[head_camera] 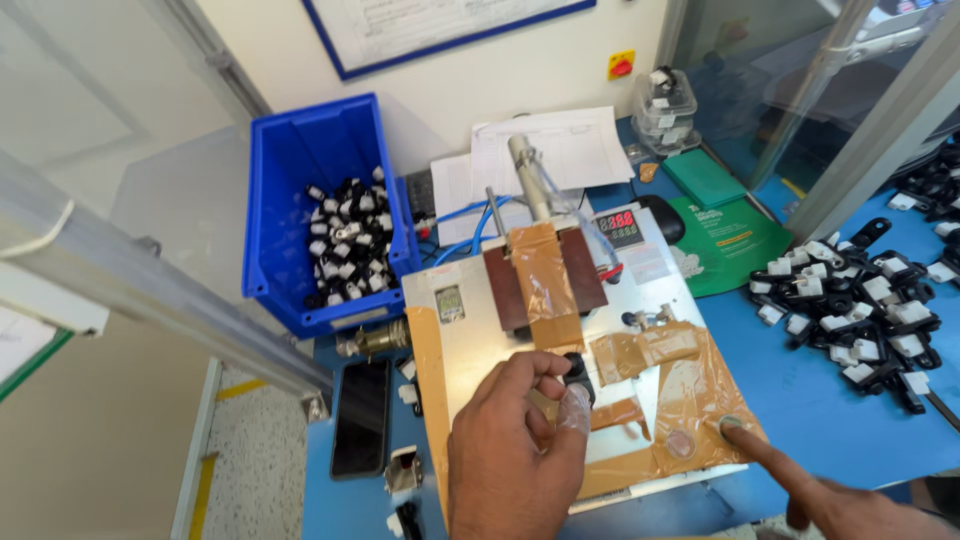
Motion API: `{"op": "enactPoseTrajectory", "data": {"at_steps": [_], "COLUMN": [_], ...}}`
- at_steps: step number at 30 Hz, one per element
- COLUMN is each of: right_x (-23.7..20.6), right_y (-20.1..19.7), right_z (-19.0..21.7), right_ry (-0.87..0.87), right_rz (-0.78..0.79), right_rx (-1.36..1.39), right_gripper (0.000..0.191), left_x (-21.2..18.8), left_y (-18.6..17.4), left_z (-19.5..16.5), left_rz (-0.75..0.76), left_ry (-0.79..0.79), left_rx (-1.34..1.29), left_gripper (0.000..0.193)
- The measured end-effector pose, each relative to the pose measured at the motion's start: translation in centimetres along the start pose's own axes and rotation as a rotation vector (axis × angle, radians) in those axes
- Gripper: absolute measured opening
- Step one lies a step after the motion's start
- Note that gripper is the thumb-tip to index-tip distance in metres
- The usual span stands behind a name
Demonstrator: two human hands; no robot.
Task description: The person picks black plastic components from a pile and from a blue bin, seats each one into a taped fixture on a benchtop press machine, operates the press, and places the pressed parts onto the work table. The cycle is repeated one part at a time throughout the episode.
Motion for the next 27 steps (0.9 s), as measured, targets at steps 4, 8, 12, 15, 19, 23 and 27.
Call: {"op": "enactPoseTrajectory", "data": {"at_steps": [4, 8, 12, 15, 19, 23, 27], "right_x": [1.5, 2.0, 1.9, 1.6, 1.4, 1.7, 1.7], "right_y": [1.5, 2.3, 1.8, 1.1, -0.2, 0.5, -0.4], "right_z": [-0.7, -2.0, -1.0, -1.3, -0.7, -2.1, -1.4], "right_ry": [-0.041, 0.001, -0.187, -0.142, -0.258, -0.107, -0.209], "right_rz": [0.048, 0.101, 0.084, 0.010, 0.004, 0.229, 0.221], "right_rx": [0.131, 0.121, 0.238, -0.082, 0.098, -0.031, 0.151], "right_gripper": [0.096, 0.086, 0.095, 0.082, 0.088, 0.084, 0.089], "left_x": [0.3, 0.5, 0.6, 1.2, 2.2, 2.4, 2.4], "left_y": [1.0, 1.4, 1.6, 1.4, 1.6, 1.7, 1.8], "left_z": [-1.0, -1.6, -2.0, -2.7, -3.0, -2.5, -2.4], "left_rz": [0.017, -0.027, -0.092, -0.181, -0.211, -0.228, -0.251], "left_ry": [-0.021, -0.021, -0.064, -0.025, -0.011, -0.084, -0.093], "left_rx": [0.020, 0.033, 0.116, 0.134, 0.189, 0.198, 0.233], "left_gripper": [0.031, 0.030, 0.028, 0.028, 0.032, 0.034, 0.034]}}
Point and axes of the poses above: each hand's wrist, its own x-axis towards the middle knuckle, its own y-axis out of the palm, z = x × y, the point moved 6 cm from there along x, towards the middle knuckle, and after that the axes turned 8 degrees about -z, right-handed, at the moved point
